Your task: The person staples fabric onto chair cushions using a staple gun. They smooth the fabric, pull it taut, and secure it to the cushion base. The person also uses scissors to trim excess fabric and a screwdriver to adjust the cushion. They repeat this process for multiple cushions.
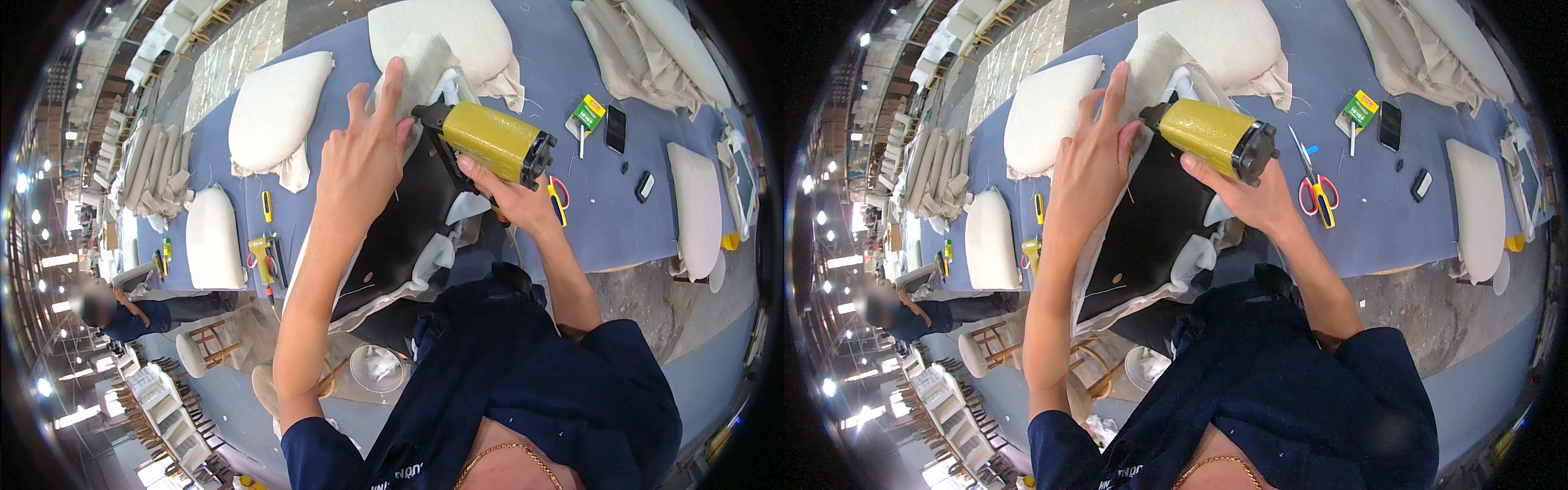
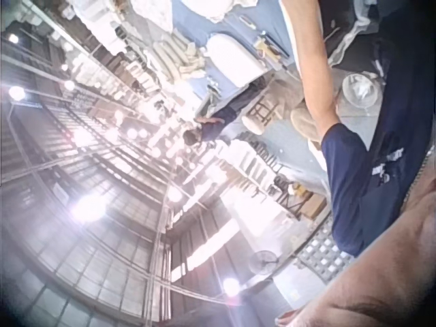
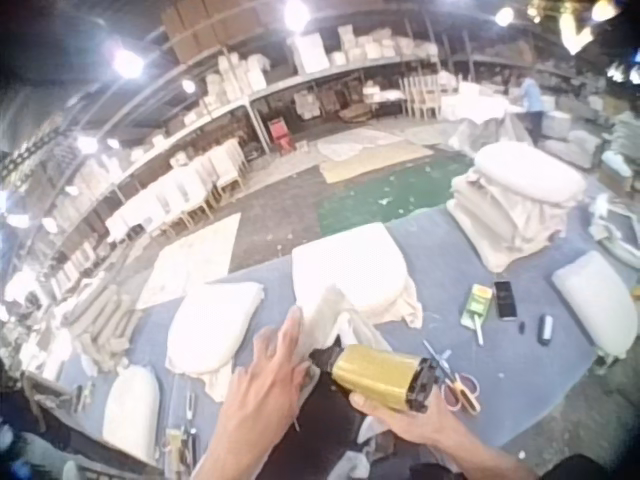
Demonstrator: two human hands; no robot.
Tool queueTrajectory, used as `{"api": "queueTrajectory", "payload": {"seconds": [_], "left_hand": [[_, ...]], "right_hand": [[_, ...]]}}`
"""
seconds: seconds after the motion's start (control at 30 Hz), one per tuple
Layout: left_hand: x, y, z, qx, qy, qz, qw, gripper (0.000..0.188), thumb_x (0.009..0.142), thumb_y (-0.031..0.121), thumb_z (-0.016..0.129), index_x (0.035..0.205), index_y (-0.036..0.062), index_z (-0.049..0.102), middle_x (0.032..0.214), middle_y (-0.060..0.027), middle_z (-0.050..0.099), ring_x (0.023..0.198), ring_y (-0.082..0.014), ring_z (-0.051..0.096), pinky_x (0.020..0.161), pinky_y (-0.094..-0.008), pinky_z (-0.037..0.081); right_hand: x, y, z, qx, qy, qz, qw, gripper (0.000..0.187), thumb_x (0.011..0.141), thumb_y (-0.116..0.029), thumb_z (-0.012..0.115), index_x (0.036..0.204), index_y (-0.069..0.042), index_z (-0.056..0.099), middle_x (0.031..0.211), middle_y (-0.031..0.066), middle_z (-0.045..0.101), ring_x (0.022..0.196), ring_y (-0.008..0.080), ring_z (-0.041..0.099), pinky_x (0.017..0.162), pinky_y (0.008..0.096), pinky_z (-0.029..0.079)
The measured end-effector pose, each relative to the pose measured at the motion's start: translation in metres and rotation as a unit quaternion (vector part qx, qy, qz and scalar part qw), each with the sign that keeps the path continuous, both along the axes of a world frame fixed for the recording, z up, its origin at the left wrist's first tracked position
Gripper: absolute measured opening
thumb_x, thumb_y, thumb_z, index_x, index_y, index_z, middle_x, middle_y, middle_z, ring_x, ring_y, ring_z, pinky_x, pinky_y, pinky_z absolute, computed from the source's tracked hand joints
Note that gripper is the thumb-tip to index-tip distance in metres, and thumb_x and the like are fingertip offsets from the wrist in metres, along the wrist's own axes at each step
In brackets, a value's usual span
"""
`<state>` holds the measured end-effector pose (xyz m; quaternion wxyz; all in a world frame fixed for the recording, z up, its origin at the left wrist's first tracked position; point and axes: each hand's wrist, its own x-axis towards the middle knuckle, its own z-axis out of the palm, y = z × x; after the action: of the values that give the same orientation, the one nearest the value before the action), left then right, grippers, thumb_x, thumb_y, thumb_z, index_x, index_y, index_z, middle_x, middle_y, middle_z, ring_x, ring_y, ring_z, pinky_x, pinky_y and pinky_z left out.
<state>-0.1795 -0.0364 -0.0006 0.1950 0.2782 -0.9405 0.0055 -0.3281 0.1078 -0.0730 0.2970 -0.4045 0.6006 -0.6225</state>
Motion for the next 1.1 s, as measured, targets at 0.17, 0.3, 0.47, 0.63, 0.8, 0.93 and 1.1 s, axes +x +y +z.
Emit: {"api": "queueTrajectory", "payload": {"seconds": [0.17, 0.3, 0.47, 0.63, 0.8, 0.93, 1.1], "left_hand": [[0.003, 0.003, 0.004, 0.002, -0.013, -0.030, 0.999, 0.074, 0.094, 0.015, 0.068, 0.158, 0.0179, 0.030, 0.130, -0.0303, 0.053, 0.069, -0.0490, 0.067, 0.063, -0.0502, 0.058], [0.003, 0.005, 0.010, 0.028, -0.028, -0.050, 0.998, 0.085, 0.087, 0.007, 0.072, 0.159, 0.0188, 0.028, 0.132, -0.0306, 0.051, 0.070, -0.0483, 0.067, 0.064, -0.0493, 0.058], [0.004, 0.010, 0.015, 0.054, -0.041, -0.063, 0.996, 0.096, 0.081, 0.001, 0.074, 0.161, 0.0155, 0.022, 0.134, -0.0310, 0.049, 0.069, -0.0471, 0.067, 0.065, -0.0496, 0.058], [0.009, 0.014, 0.018, 0.120, -0.018, -0.145, 0.982, 0.091, 0.086, 0.006, 0.071, 0.161, 0.0049, 0.018, 0.146, -0.0318, 0.042, 0.118, -0.0459, 0.059, 0.099, -0.0446, 0.051], [0.011, -0.009, 0.036, 0.525, 0.088, -0.213, 0.820, 0.054, 0.107, 0.033, 0.053, 0.149, -0.0009, 0.048, 0.148, -0.0127, 0.054, 0.138, -0.0247, 0.049, 0.114, -0.0341, 0.038], [-0.009, -0.002, -0.001, 0.688, 0.184, -0.149, 0.686, 0.049, 0.111, 0.033, 0.045, 0.144, -0.0025, 0.053, 0.135, -0.0109, 0.064, 0.125, -0.0176, 0.057, 0.108, -0.0293, 0.042], [-0.011, 0.013, -0.023, 0.644, 0.139, -0.150, 0.737, 0.061, 0.112, 0.045, 0.035, 0.151, -0.0004, 0.047, 0.142, -0.0107, 0.058, 0.126, -0.0168, 0.053, 0.112, -0.0305, 0.036]], "right_hand": [[-0.009, 0.005, -0.004, -0.007, 0.108, 0.033, 0.994, 0.042, 0.090, -0.030, 0.081, 0.122, -0.004, 0.071, 0.109, 0.0081, 0.074, 0.094, 0.0171, 0.068, 0.084, 0.0328, 0.054], [-0.006, 0.010, -0.010, -0.006, 0.198, 0.004, 0.980, 0.037, 0.088, -0.029, 0.082, 0.118, -0.007, 0.074, 0.110, 0.0083, 0.076, 0.094, 0.0197, 0.069, 0.085, 0.0351, 0.052], [0.000, 0.022, -0.010, -0.034, 0.274, 0.006, 0.961, 0.031, 0.086, -0.024, 0.083, 0.113, -0.010, 0.077, 0.108, 0.0089, 0.077, 0.094, 0.0262, 0.069, 0.087, 0.0374, 0.047], [0.001, 0.038, -0.014, -0.008, 0.198, 0.014, 0.980, 0.036, 0.085, -0.021, 0.084, 0.117, -0.006, 0.074, 0.109, 0.0091, 0.076, 0.098, 0.0238, 0.069, 0.089, 0.0369, 0.048], [-0.002, 0.089, -0.013, 0.040, 0.059, -0.009, 0.997, 0.034, 0.085, -0.024, 0.084, 0.110, -0.003, 0.074, 0.099, 0.0109, 0.076, 0.092, 0.0250, 0.072, 0.088, 0.0351, 0.051], [-0.010, 0.120, -0.013, 0.024, 0.166, 0.006, 0.986, 0.029, 0.085, -0.022, 0.083, 0.102, -0.001, 0.074, 0.090, 0.0103, 0.075, 0.080, 0.0244, 0.073, 0.071, 0.0337, 0.053], [0.001, 0.119, -0.003, 0.029, 0.133, 0.029, 0.990, 0.024, 0.084, -0.019, 0.082, 0.097, -0.001, 0.074, 0.078, 0.0104, 0.073, 0.068, 0.0267, 0.071, 0.063, 0.0346, 0.051]]}}
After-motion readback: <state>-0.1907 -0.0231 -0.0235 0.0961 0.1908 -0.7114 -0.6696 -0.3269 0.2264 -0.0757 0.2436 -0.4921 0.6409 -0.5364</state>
